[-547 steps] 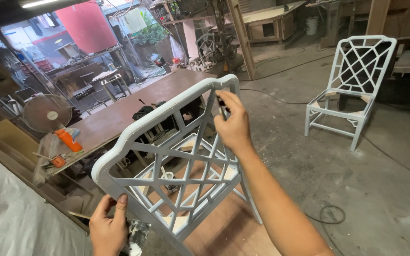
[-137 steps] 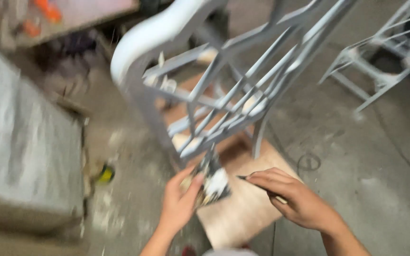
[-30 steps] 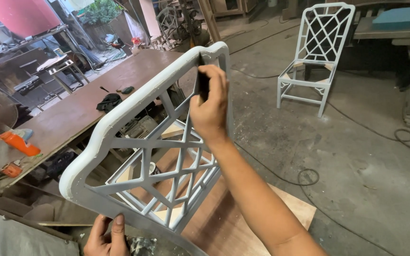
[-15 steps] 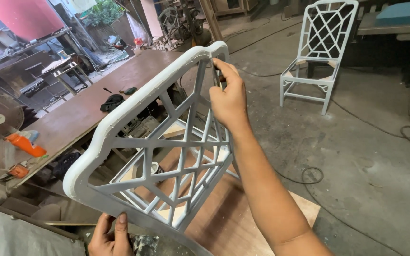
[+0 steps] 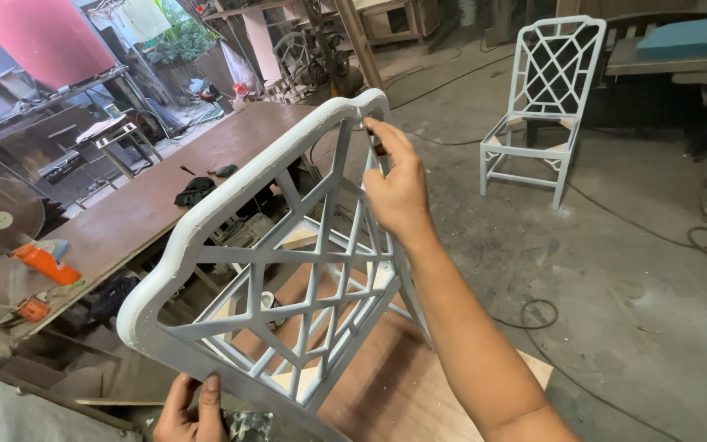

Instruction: Sanding the lattice backrest of a wooden chair to prepare it for refinishing.

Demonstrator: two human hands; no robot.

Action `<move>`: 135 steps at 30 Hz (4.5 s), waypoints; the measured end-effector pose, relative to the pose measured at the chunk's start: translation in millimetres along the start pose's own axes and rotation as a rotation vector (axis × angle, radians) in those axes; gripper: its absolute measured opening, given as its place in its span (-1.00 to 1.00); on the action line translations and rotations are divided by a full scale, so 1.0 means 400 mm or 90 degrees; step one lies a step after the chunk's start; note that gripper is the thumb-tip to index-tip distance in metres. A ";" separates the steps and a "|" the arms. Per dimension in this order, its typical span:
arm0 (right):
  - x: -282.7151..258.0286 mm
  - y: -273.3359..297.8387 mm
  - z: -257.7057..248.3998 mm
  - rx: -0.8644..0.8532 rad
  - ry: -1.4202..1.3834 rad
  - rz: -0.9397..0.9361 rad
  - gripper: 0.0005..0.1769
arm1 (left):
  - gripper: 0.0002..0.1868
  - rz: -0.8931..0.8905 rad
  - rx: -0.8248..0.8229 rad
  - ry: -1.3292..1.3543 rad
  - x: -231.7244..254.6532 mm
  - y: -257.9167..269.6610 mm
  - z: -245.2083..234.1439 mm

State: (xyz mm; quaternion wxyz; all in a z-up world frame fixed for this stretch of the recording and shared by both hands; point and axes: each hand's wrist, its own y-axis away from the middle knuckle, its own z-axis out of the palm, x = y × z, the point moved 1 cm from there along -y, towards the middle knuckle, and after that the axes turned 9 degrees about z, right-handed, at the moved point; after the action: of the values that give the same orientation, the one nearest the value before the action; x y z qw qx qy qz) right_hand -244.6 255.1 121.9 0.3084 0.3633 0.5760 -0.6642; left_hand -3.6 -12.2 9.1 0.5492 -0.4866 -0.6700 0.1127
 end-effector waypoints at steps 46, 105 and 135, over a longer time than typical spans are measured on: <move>-0.044 0.168 0.107 -0.016 0.138 -0.237 -0.18 | -0.70 -0.080 -0.044 -0.025 0.008 0.000 -0.026; -0.004 0.215 0.172 0.083 0.091 -0.351 -0.09 | -0.56 -0.059 -0.154 -0.014 0.015 -0.034 -0.042; -0.029 0.297 0.319 0.137 0.014 -0.424 0.14 | -0.61 -0.014 -0.168 -0.005 0.006 -0.033 -0.047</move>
State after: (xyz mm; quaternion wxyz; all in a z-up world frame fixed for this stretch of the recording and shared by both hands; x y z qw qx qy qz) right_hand -156.2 111.6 76.6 0.0286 0.1928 0.5929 -0.7813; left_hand 5.5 -24.1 26.5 0.4789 -0.5468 -0.6865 0.0191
